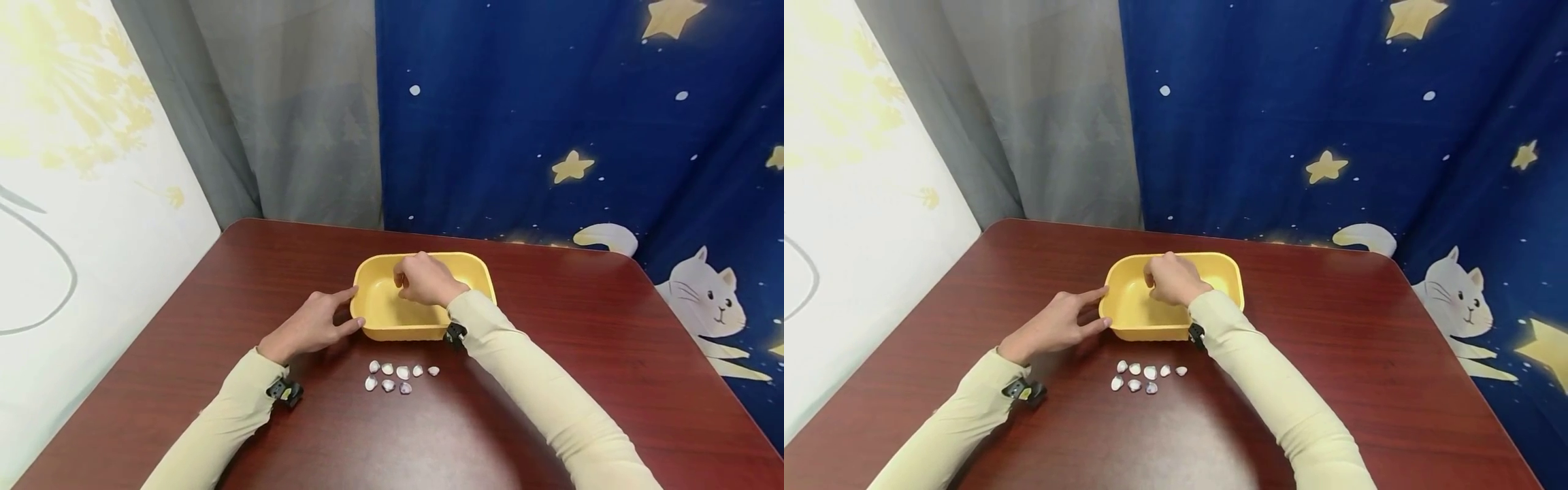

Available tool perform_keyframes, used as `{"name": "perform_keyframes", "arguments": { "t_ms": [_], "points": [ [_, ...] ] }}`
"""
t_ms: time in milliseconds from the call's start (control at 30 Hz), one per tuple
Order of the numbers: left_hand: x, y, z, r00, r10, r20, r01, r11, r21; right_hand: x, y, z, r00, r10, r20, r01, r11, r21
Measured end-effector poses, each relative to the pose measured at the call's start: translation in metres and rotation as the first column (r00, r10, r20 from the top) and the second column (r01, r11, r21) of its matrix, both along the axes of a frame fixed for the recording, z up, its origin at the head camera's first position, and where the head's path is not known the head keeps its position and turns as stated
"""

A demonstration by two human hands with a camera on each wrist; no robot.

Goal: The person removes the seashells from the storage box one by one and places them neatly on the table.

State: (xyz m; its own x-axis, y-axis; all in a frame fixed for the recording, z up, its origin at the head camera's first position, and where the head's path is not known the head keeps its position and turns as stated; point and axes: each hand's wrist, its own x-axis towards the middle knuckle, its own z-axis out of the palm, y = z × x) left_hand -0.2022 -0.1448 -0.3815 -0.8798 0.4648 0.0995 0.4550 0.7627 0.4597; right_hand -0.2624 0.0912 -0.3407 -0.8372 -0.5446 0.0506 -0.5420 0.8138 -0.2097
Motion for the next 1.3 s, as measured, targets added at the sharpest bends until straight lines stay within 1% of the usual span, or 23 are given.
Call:
{"name": "perform_keyframes", "arguments": {
  "t_ms": [133,300,400,567,700,967,1000,1067,1200,1300],
  "points": [
    [0.000,0.002,0.002,1.000,-0.006,-0.022,0.006,1.000,-0.010,0.002,0.002,-0.002,1.000,0.006,0.023,-0.006,1.000,-0.008],
    [-0.001,0.003,0.004,0.999,-0.014,-0.046,0.013,1.000,-0.023,0.000,0.005,0.006,1.000,0.009,-0.005,-0.009,0.999,-0.052],
    [-0.002,0.003,0.006,0.998,-0.022,-0.053,0.021,0.999,-0.031,-0.006,0.005,0.012,1.000,0.013,-0.011,-0.013,0.998,-0.064],
    [0.000,0.003,0.007,0.999,-0.024,-0.040,0.023,0.999,-0.036,-0.018,0.004,0.015,1.000,0.030,0.003,-0.030,0.998,-0.054],
    [0.001,0.002,0.007,0.999,-0.021,-0.033,0.020,0.999,-0.032,-0.025,0.003,0.011,0.998,0.055,0.010,-0.055,0.998,-0.027],
    [0.002,0.001,0.006,1.000,-0.009,-0.023,0.009,1.000,-0.026,-0.041,0.003,-0.004,0.992,0.105,0.069,-0.110,0.992,0.065],
    [0.001,0.000,0.006,0.999,-0.012,-0.032,0.011,1.000,-0.028,-0.042,0.002,-0.006,0.991,0.108,0.073,-0.114,0.990,0.079],
    [0.001,0.000,0.006,0.998,-0.023,-0.052,0.021,0.999,-0.034,-0.044,0.002,-0.010,0.991,0.114,0.072,-0.122,0.987,0.107],
    [0.001,0.001,0.006,0.997,-0.030,-0.075,0.027,0.999,-0.038,-0.047,0.001,-0.019,0.990,0.139,0.038,-0.144,0.977,0.158],
    [0.001,0.002,0.005,0.998,-0.024,-0.059,0.022,0.999,-0.032,-0.047,0.003,-0.025,0.989,0.148,0.020,-0.150,0.974,0.168]
  ]
}}
